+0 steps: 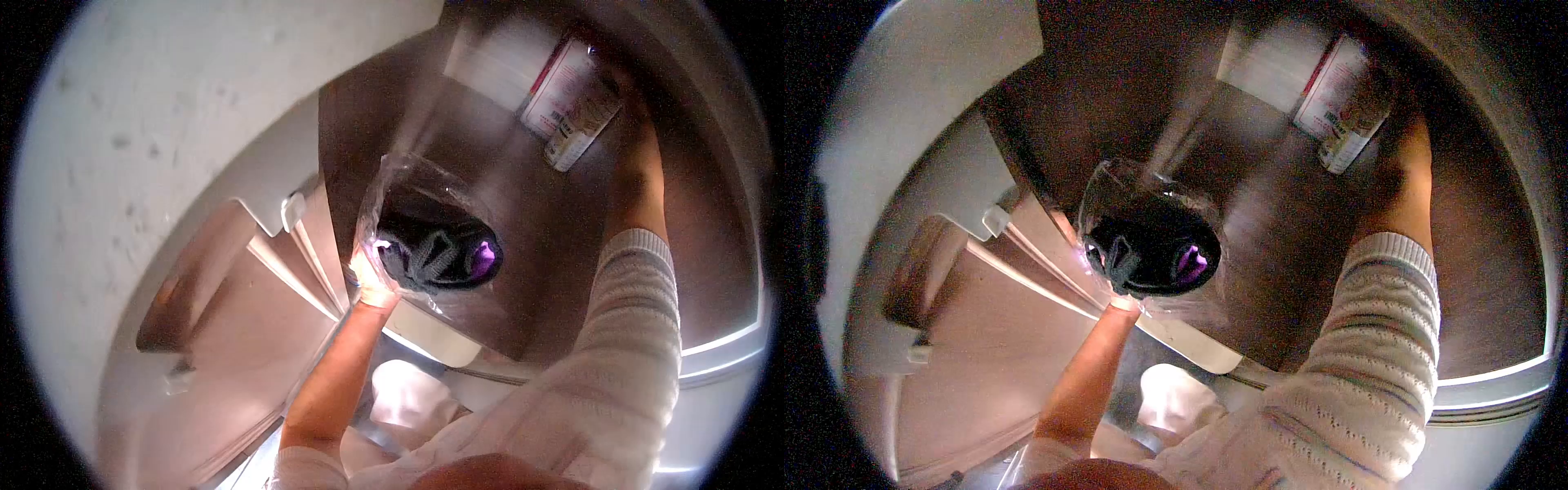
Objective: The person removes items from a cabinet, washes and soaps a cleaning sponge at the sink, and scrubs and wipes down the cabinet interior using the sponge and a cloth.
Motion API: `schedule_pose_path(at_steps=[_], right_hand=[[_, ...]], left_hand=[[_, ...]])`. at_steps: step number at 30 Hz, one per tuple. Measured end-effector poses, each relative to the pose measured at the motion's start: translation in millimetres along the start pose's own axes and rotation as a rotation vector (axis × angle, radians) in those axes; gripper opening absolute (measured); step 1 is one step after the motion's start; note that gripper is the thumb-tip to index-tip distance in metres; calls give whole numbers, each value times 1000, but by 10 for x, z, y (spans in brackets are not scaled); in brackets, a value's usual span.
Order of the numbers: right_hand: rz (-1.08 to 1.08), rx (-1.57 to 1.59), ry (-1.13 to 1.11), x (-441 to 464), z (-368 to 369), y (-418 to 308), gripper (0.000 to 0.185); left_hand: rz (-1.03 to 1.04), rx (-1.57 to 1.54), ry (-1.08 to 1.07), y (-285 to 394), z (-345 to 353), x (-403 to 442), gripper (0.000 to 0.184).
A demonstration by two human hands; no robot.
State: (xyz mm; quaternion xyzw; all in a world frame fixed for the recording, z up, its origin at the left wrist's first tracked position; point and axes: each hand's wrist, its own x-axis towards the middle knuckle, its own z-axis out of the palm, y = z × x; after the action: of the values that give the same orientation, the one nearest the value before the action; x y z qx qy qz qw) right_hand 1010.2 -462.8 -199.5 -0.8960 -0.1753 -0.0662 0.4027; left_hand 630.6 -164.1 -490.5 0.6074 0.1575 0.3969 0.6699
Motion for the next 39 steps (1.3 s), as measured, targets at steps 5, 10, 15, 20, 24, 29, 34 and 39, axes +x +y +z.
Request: schedule_pose_path(at_steps=[5, 10, 15, 20, 24, 29, 34, 39], right_hand=[[-29, 29, -36, 92, 40, -163, 42], [-149, 27, -68, 307, 101, -460, 42], [-251, 2, 33, 636, 105, -672, 43], [-147, 45, 138, 429, -12, -266, 43], [-108, 109, 130, 315, -24, -105, 43], [-95, 139, 132, 394, -82, -55, 44], [-107, 194, 102, 493, 86, 217, 44], [-141, 256, 5, 612, 186, 461, 44]], left_hand=[[-466, -830, 116, 259, 85, -9, 36], [-267, -627, 137, 753, 156, -50, 34], [51, -58, 56, 805, 175, -47, 33], [156, 90, 47, 757, 168, -24, 31], [221, 133, 71, 709, 155, 7, 31], [-399, -774, 102, 651, 193, 73, 30], [-26, -150, -32, 758, 61, -99, 36], [418, 392, -167, 815, -71, -59, 52]])
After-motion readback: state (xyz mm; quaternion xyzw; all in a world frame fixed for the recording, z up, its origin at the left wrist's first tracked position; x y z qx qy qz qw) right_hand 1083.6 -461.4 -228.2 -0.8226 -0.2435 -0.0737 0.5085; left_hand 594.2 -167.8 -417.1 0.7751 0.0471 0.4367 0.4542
